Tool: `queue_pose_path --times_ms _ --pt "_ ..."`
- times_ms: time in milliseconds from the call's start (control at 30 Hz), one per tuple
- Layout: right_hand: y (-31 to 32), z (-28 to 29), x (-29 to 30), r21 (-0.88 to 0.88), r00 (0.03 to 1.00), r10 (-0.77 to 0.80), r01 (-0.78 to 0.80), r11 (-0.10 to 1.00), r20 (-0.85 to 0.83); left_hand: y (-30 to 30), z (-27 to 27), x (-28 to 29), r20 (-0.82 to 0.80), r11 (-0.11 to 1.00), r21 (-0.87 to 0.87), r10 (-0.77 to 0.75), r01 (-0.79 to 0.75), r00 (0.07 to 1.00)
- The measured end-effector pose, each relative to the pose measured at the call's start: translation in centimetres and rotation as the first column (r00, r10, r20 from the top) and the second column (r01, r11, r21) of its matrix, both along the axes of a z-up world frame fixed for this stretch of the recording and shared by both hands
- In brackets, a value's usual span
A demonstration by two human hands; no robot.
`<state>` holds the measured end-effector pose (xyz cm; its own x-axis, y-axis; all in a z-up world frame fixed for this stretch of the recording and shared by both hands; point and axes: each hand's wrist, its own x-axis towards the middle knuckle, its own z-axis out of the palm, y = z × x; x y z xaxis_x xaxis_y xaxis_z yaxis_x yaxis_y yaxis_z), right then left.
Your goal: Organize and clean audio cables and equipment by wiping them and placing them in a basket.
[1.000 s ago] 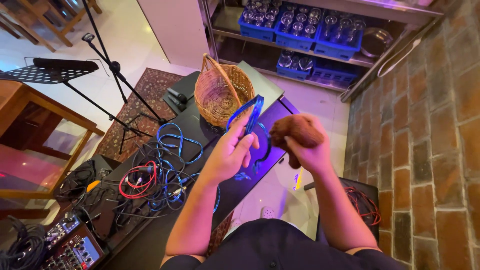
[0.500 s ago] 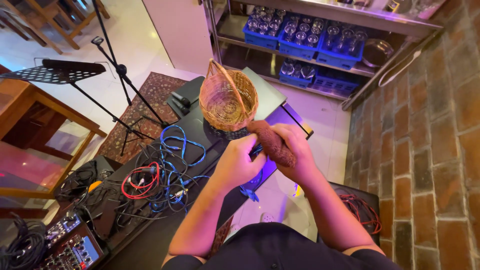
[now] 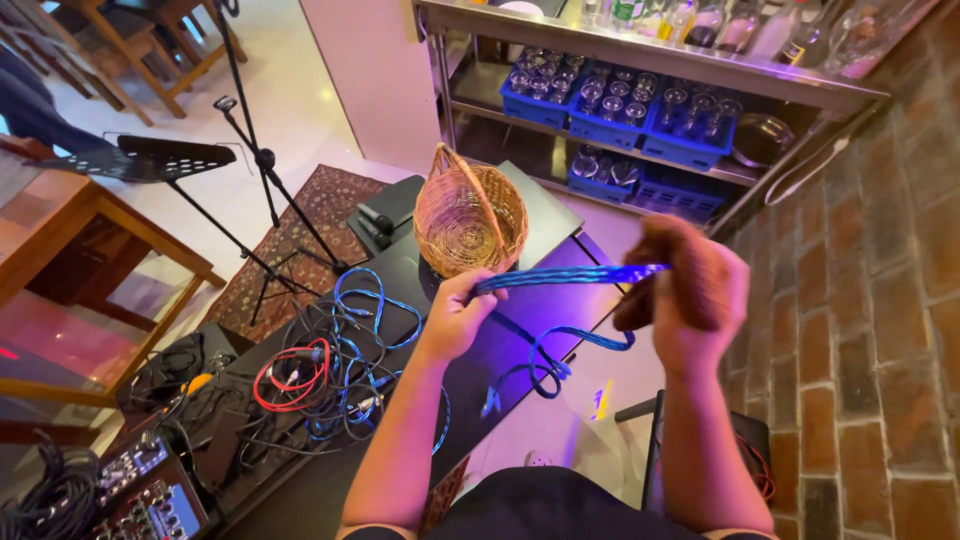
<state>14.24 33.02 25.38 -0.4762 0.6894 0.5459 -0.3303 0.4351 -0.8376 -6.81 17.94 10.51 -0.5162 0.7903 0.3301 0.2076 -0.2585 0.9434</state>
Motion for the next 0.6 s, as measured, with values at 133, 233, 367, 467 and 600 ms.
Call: queue_pose_path --times_ms 133,233,367,467,600 --pt "1.3 -3.6 -1.1 -0.101 0.997 0.072 -0.069 0.993 0.022 -0.1 3.2 1.5 0.12 0.992 0.122 -0.06 0.046 0.991" --pt "2.8 -8.1 -1.4 -0.135 1.0 -0.003 0.005 0.991 0.009 -0.4 5.0 2.7 0.139 0.981 0.179 -0.096 0.07 0.986" --pt "3.5 -9.8 -1.4 0.149 0.986 -0.156 0.147 0.978 0.053 -0.5 6.0 3.7 0.068 0.997 0.079 -0.014 0.009 0.998" --pt "2.8 -8.8 -1.4 0.169 0.988 -0.149 0.153 0.974 -0.033 -0.7 7.0 4.2 0.026 0.999 0.012 0.042 -0.042 0.999" --pt "2.2 -9.5 -1.7 0.164 0.982 -0.132 0.154 0.974 -0.137 -0.8 9.4 5.3 -0.147 0.993 -0.038 0.109 -0.116 0.983"
